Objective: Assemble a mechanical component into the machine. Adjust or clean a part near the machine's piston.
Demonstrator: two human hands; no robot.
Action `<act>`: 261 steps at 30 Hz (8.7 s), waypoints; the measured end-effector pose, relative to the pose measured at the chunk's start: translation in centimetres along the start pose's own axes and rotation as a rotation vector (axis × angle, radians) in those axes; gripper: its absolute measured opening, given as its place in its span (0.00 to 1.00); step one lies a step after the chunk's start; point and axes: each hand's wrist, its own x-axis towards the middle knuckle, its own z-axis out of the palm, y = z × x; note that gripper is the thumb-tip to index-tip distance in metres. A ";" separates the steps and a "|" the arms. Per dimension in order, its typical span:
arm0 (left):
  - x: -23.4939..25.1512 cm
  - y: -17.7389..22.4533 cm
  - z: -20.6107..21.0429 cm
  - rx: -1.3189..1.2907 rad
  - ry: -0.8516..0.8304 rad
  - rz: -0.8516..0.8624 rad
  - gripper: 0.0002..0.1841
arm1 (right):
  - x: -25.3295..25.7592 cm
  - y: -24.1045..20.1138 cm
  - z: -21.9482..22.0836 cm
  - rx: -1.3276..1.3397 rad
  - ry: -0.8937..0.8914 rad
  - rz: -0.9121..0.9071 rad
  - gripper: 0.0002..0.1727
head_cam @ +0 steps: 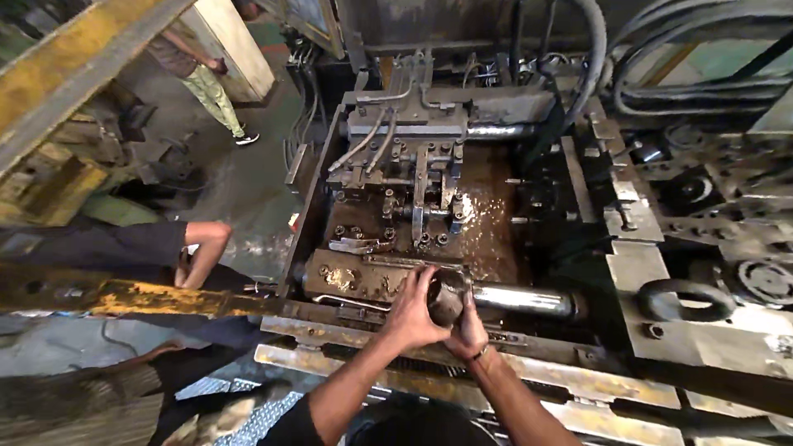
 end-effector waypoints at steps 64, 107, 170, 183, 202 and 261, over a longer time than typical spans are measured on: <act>-2.2 -6.3 -1.8 -1.185 -0.260 -0.063 0.59 | -3.4 -2.6 2.8 -1.148 -0.414 0.353 0.59; -2.5 -8.7 -0.4 -1.410 -0.394 -0.021 0.36 | -5.2 0.1 3.1 0.066 -0.221 0.469 0.26; 0.9 -10.7 -1.1 -0.272 -0.069 -0.359 0.18 | 4.6 0.5 6.7 -2.441 0.027 -0.271 0.66; 1.2 -11.0 -2.0 -0.228 -0.023 -0.329 0.19 | 2.4 -4.5 6.9 -2.187 0.201 -0.525 0.68; 4.9 -10.4 -1.3 -0.130 -0.125 -0.403 0.23 | 5.3 -2.5 -0.4 -1.616 0.487 0.030 0.33; 6.3 3.4 10.0 0.068 0.491 -0.962 0.79 | -22.1 -27.6 -6.2 -1.436 0.163 -1.363 0.11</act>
